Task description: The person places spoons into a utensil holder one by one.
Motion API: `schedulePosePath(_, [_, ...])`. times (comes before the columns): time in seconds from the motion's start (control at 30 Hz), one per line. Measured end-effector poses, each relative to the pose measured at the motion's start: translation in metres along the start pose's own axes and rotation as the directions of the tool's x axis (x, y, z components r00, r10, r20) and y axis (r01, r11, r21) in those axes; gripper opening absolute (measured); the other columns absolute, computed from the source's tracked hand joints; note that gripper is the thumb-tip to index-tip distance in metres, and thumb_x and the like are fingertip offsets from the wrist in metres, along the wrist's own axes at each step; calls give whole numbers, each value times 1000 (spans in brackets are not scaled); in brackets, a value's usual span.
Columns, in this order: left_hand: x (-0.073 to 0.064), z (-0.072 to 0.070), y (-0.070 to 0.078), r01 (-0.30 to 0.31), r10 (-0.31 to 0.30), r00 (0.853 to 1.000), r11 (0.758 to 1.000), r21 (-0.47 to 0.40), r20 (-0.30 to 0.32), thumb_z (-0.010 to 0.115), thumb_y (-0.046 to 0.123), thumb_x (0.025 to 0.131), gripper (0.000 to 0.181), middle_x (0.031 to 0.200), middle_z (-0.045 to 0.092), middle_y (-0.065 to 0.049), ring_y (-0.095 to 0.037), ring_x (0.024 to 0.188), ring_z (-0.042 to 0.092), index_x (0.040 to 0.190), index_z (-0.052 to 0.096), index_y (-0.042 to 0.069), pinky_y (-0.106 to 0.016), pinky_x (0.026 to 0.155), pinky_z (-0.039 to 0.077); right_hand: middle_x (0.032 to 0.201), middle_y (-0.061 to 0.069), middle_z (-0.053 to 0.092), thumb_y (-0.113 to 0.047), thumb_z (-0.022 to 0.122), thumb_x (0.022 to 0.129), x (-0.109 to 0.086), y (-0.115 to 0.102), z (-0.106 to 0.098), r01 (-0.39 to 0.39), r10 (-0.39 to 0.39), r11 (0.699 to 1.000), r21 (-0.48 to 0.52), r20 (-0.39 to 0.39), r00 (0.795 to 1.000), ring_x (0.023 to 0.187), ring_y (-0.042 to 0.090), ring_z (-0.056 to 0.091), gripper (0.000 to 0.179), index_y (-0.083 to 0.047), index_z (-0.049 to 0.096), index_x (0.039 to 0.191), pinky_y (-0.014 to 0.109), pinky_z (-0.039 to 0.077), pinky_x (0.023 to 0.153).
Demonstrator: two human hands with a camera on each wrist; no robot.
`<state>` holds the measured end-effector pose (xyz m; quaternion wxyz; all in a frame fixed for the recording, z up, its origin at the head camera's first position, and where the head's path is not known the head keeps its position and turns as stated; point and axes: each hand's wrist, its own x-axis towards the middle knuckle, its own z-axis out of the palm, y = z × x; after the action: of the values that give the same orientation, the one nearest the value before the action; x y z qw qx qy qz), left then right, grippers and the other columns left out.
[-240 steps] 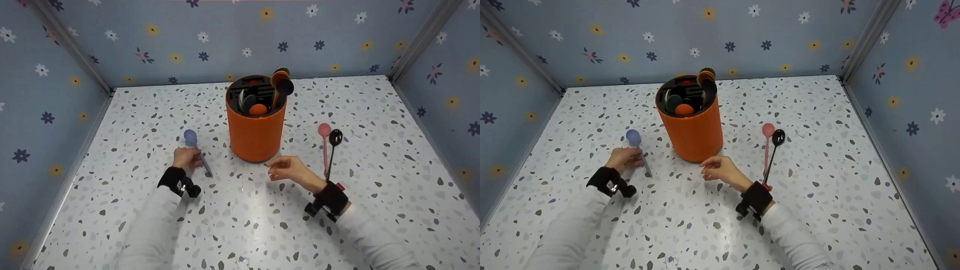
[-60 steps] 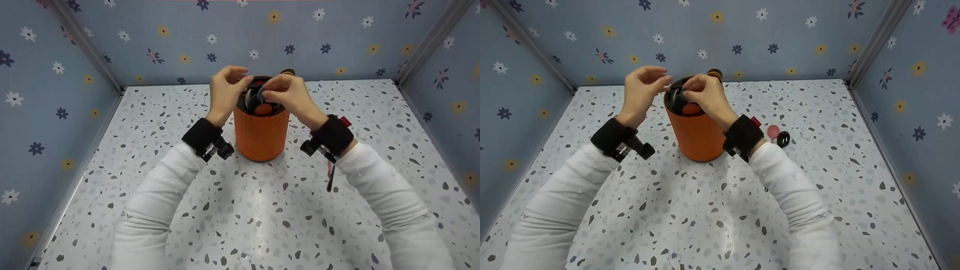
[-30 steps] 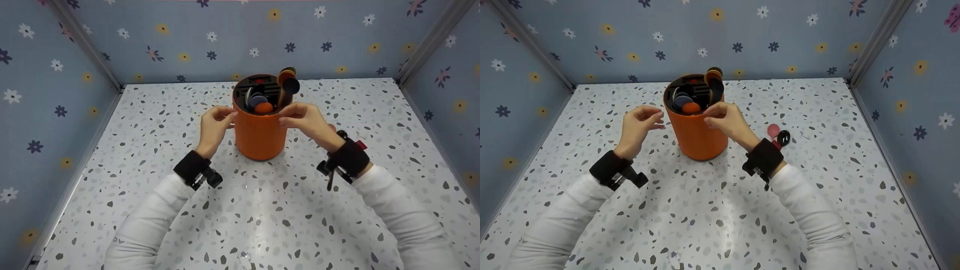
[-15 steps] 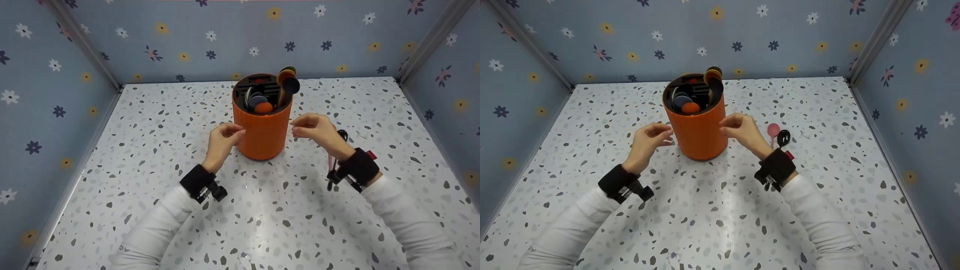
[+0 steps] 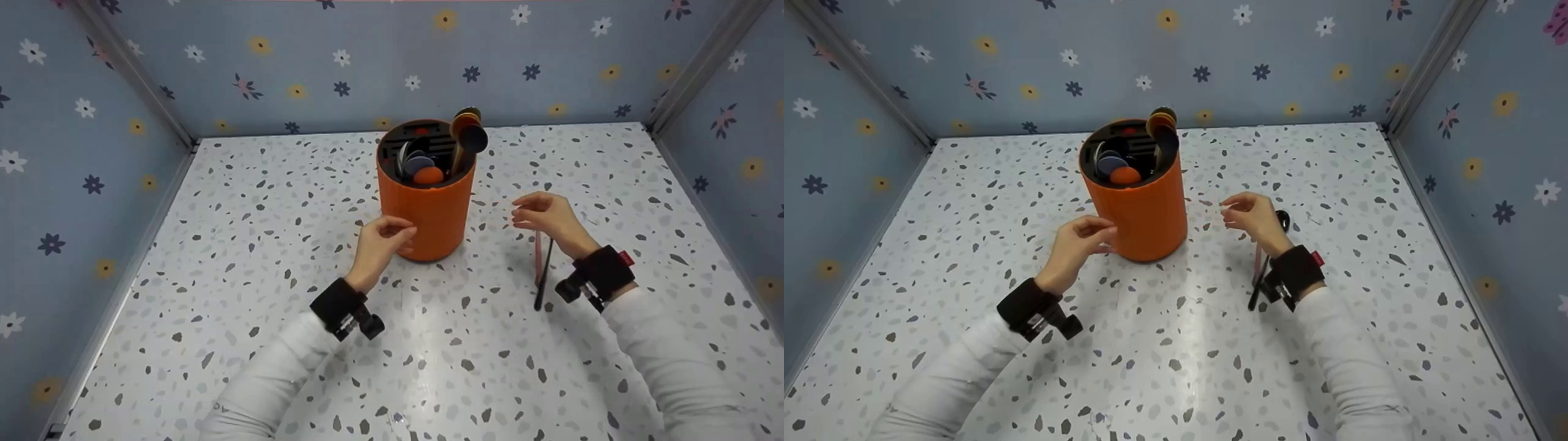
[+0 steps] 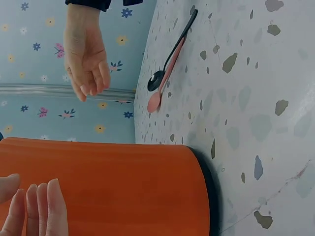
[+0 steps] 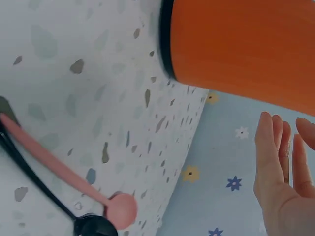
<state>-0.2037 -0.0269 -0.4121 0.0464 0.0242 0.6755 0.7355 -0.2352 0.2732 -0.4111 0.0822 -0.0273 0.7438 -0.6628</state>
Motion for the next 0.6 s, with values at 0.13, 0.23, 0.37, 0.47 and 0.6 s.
schedulePosePath(0.13, [0, 0, -4, 18, -18, 1000, 1000, -18, 5, 63, 4, 80, 17, 81, 61, -10, -39, 78, 58, 94, 60, -6, -43, 71, 53, 87, 1, 59, 0, 53, 86, 1, 15, -12, -44, 44, 999, -6, -2, 999, 81, 12, 61, 33, 16, 43, 113, 26, 52, 77])
schedulePosePath(0.23, [-1, 1, -7, 38, -37, 999, 999, -28, 16, 63, 3, 80, 18, 81, 61, -10, -38, 79, 58, 95, 59, -7, -40, 70, 54, 88, 1, 58, 0, 52, 86, 1, 26, -19, -79, 78, 996, -39, -27, 997, 79, 8, 61, 33, 17, 42, 113, 25, 52, 77])
schedulePosePath(0.37, [-4, 2, -11, 68, -67, 997, 998, -18, 29, 62, 4, 81, 20, 84, 61, -11, -37, 80, 58, 96, 58, -7, -40, 72, 54, 88, 1, 56, 1, 51, 87, 2, 36, -26, -134, 130, 989, -53, -80, 988, 75, 4, 60, 38, 18, 38, 118, 27, 51, 79])
schedulePosePath(0.47, [-5, 3, -14, 88, -88, 996, 996, -2, 35, 62, 4, 81, 20, 85, 61, -12, -36, 80, 59, 96, 58, -8, -41, 73, 53, 86, 0, 55, 1, 50, 87, 3, 42, -29, -154, 147, 986, -62, -105, 983, 73, 4, 60, 43, 19, 34, 122, 26, 52, 78])
schedulePosePath(0.6, [-7, 4, -21, 107, -107, 993, 994, 1, 47, 62, 4, 80, 20, 87, 61, -15, -28, 74, 60, 96, 58, -8, -38, 70, 54, 80, -2, 55, 1, 51, 85, 3, 49, -31, -157, 141, 983, -93, -152, 978, 69, 5, 61, 43, 19, 35, 121, 23, 53, 72])
